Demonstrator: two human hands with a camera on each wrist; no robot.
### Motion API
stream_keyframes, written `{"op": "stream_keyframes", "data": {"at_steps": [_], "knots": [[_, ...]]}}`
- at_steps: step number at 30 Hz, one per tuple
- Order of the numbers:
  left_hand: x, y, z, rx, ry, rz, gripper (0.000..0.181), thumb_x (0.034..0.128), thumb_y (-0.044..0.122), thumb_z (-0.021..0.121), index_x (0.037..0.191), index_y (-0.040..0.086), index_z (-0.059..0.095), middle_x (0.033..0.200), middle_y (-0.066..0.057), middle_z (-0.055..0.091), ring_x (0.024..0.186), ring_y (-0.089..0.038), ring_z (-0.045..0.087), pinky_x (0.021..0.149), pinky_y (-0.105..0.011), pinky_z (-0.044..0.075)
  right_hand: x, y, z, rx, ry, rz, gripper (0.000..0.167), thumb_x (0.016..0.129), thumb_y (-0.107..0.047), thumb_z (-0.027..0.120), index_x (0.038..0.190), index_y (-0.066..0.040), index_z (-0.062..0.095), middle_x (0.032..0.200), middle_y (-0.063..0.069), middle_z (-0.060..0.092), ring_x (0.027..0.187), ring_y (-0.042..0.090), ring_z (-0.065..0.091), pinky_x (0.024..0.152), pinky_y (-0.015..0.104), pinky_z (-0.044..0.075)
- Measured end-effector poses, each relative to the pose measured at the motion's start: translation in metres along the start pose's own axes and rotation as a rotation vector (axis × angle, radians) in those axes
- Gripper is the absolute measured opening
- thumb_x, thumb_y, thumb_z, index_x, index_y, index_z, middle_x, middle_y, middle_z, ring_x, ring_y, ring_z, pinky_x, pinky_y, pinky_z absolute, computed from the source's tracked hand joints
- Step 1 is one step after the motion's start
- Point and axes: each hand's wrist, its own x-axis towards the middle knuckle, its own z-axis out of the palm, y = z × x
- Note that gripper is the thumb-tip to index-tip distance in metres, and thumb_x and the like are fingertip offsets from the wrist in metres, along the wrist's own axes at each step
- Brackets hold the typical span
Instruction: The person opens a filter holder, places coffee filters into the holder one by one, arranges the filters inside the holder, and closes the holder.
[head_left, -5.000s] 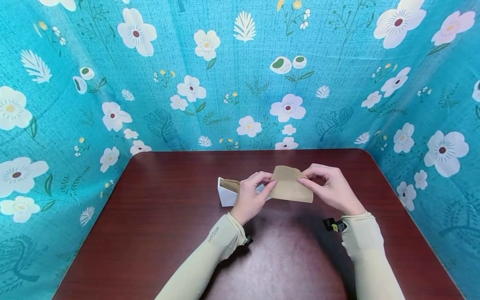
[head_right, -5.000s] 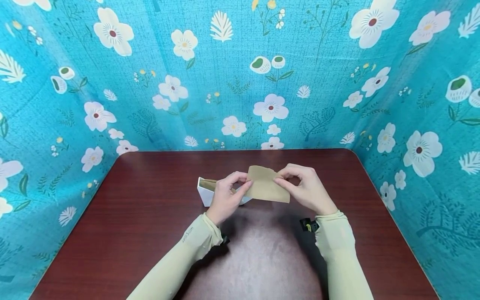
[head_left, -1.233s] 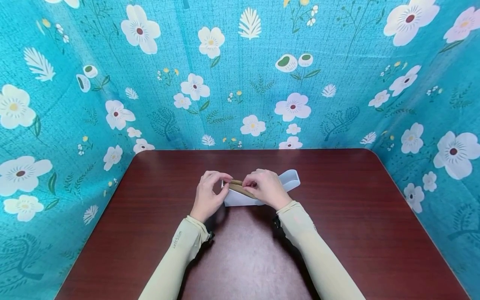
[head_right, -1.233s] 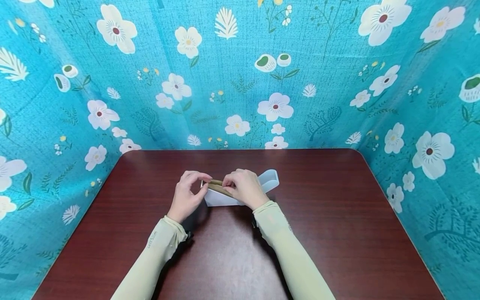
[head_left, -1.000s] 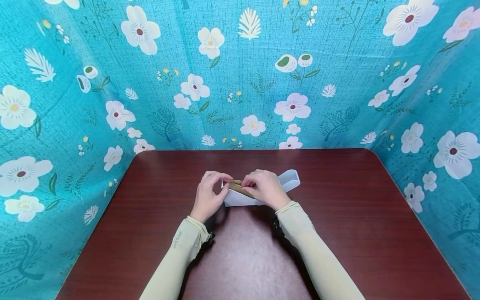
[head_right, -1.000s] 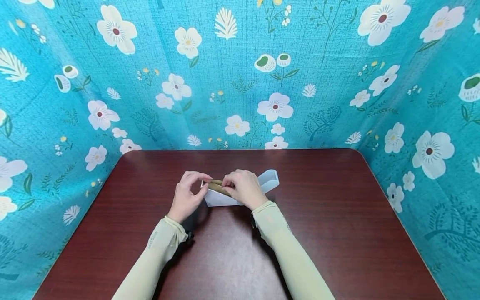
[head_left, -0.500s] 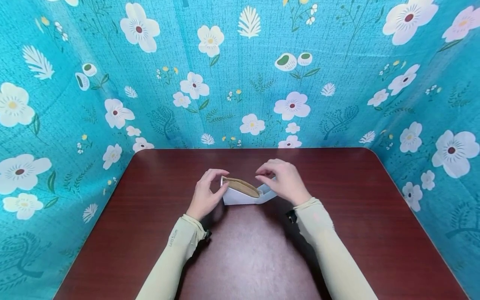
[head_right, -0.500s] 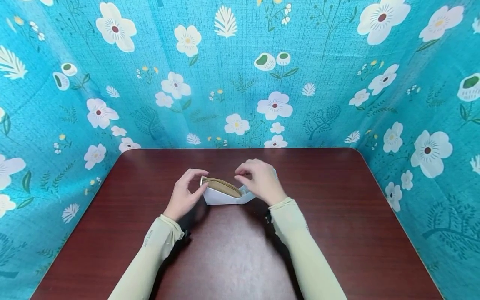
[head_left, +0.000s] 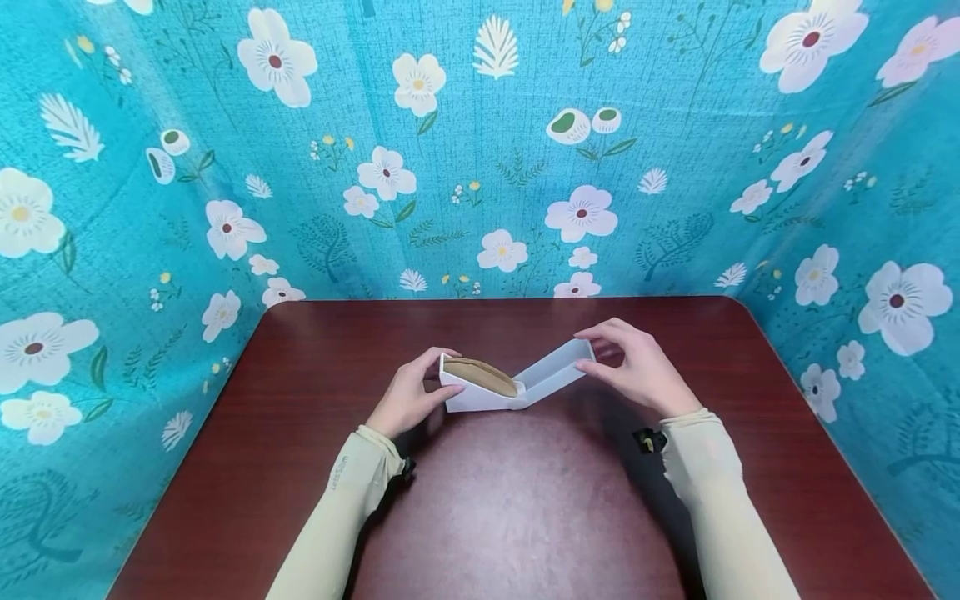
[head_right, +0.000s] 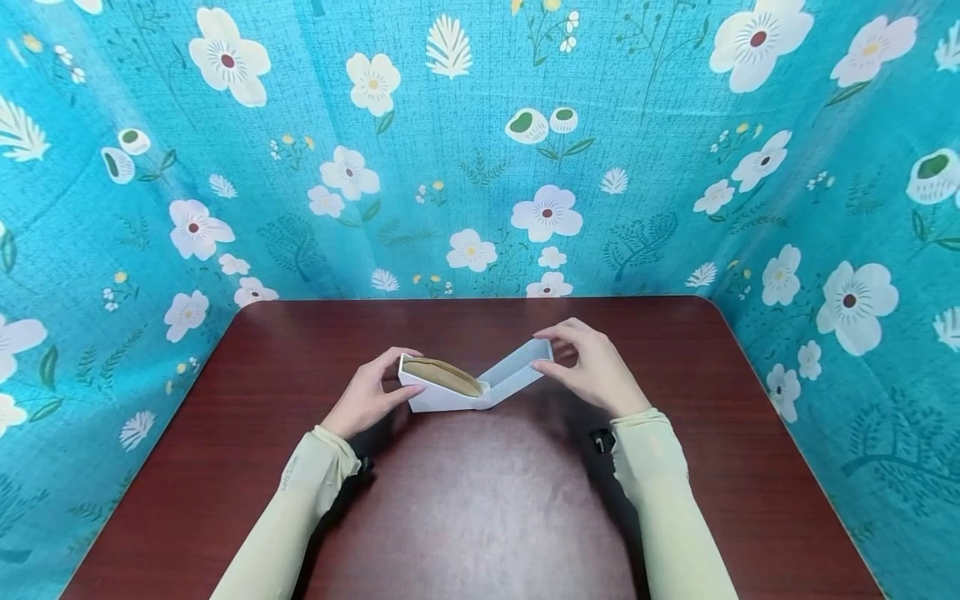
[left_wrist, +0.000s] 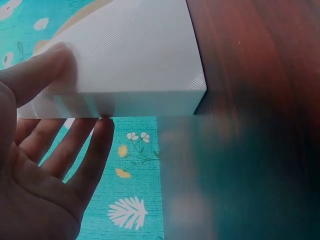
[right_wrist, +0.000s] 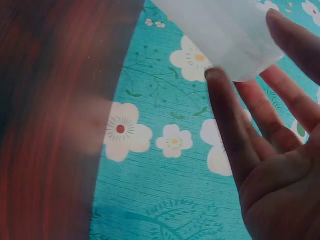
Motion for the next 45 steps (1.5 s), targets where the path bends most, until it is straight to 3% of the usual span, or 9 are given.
{"op": "stream_keyframes", "data": {"at_steps": [8,16,22,26,35,45], "knots": [[0.007,-0.006,0.000,-0.055,-0.049,-0.024,0.036,0.0882,0.017,0.084,0.119,0.017,0.066,0.108,-0.002,0.074,0.096,-0.016,0.073,0.084,-0.030,0.059,-0.006,0.007,-0.001,0.063,-0.007,0.018,0.044,0.084,-0.020,0.088,0.125,-0.014,0.072,0.113,0.003,0.070,0.093,0.020,0.074,0.086,0.043,0.062],[0.004,-0.009,0.002,-0.048,-0.036,-0.056,0.038,0.0882,0.020,0.084,0.122,0.018,0.067,0.112,-0.001,0.072,0.098,-0.015,0.069,0.086,-0.028,0.057,-0.003,-0.001,0.002,0.070,0.005,-0.012,0.045,0.082,-0.016,0.089,0.124,-0.011,0.074,0.110,0.003,0.071,0.091,0.017,0.074,0.083,0.033,0.062],[0.002,-0.010,0.003,-0.053,-0.040,-0.086,0.037,0.0884,0.019,0.084,0.121,0.019,0.067,0.112,0.000,0.071,0.094,-0.016,0.067,0.082,-0.028,0.057,-0.004,-0.005,0.004,0.055,-0.003,0.011,0.045,0.083,-0.019,0.089,0.124,-0.013,0.074,0.111,0.002,0.071,0.091,0.018,0.073,0.084,0.039,0.062],[0.002,-0.009,0.003,-0.052,-0.043,-0.084,0.037,0.0887,0.019,0.083,0.121,0.018,0.066,0.113,0.000,0.071,0.096,-0.016,0.066,0.083,-0.028,0.056,-0.003,-0.006,0.004,0.055,0.001,-0.002,0.045,0.083,-0.018,0.089,0.125,-0.012,0.074,0.111,0.003,0.071,0.091,0.018,0.074,0.084,0.041,0.062],[0.003,-0.007,0.002,-0.054,-0.040,-0.068,0.038,0.0893,0.019,0.083,0.124,0.017,0.066,0.114,-0.001,0.071,0.102,-0.015,0.066,0.089,-0.031,0.058,0.006,-0.016,0.007,0.054,0.013,-0.057,0.046,0.081,-0.016,0.090,0.125,-0.013,0.074,0.107,0.001,0.070,0.088,0.014,0.074,0.082,0.033,0.062],[0.002,-0.008,0.000,-0.039,-0.040,-0.072,0.036,0.0908,0.021,0.082,0.123,0.019,0.065,0.113,0.000,0.070,0.096,-0.015,0.064,0.085,-0.027,0.054,0.012,-0.022,0.015,0.062,0.034,-0.073,0.046,0.082,-0.020,0.090,0.125,-0.017,0.075,0.105,-0.002,0.069,0.088,0.013,0.073,0.083,0.035,0.063]]}}
